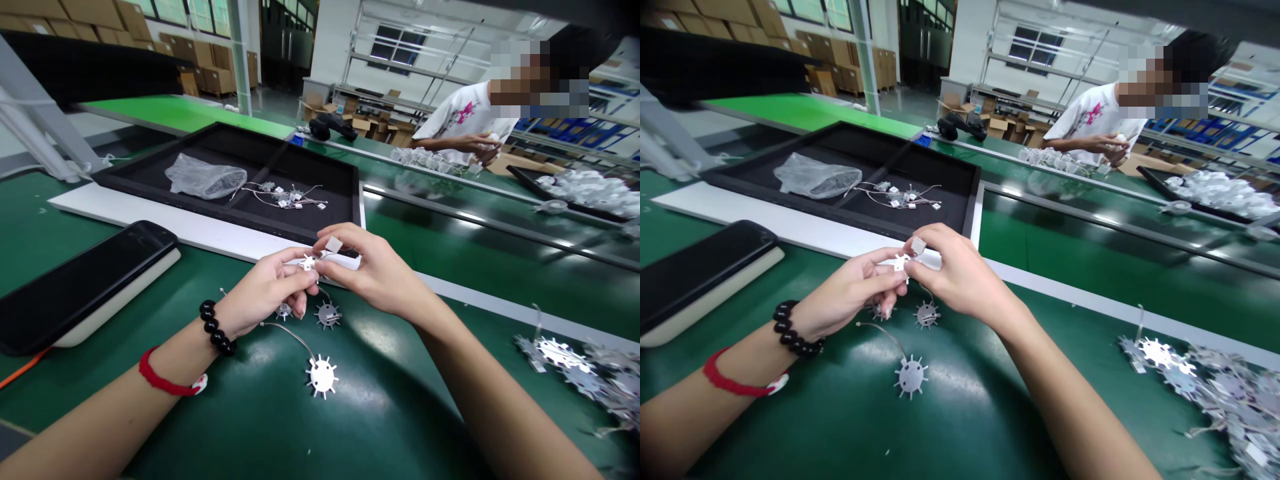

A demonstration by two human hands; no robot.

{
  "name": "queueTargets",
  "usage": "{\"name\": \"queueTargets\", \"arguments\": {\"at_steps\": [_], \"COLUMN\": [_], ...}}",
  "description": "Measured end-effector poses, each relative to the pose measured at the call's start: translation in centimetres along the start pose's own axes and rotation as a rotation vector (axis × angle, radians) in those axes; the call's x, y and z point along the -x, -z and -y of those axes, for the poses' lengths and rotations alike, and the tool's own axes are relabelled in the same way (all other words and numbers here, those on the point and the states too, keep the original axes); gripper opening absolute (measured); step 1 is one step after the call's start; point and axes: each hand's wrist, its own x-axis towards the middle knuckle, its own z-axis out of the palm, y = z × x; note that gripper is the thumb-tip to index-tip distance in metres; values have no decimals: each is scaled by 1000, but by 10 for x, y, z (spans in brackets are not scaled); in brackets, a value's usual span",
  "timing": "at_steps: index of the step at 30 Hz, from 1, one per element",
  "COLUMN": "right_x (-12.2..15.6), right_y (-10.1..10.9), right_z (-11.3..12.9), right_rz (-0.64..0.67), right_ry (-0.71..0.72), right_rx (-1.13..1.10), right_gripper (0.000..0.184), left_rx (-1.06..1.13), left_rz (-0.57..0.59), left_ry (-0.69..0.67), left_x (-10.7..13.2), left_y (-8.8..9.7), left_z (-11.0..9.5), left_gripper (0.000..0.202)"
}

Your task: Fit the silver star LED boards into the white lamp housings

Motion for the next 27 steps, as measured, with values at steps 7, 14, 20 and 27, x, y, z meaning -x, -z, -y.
{"name": "queueTargets", "arguments": {"at_steps": [7,14,20,27], "right_x": [2,3,3,2], "right_y": [18,27,22,24], "right_z": [8,9,8,11], "right_rz": [107,153,155,114], "right_ry": [-182,-229,-211,-232], "right_rx": [-7,56,19,-65], "right_gripper": [23,14,15,12], "left_rx": [13,-2,-61,-194], "left_rz": [-25,-48,-69,-139], "left_ry": [-10,-46,-75,-144], "left_x": [0,0,1,0], "left_y": [0,0,0,0], "left_z": [-1,-2,-3,1], "left_gripper": [47,44,43,38]}}
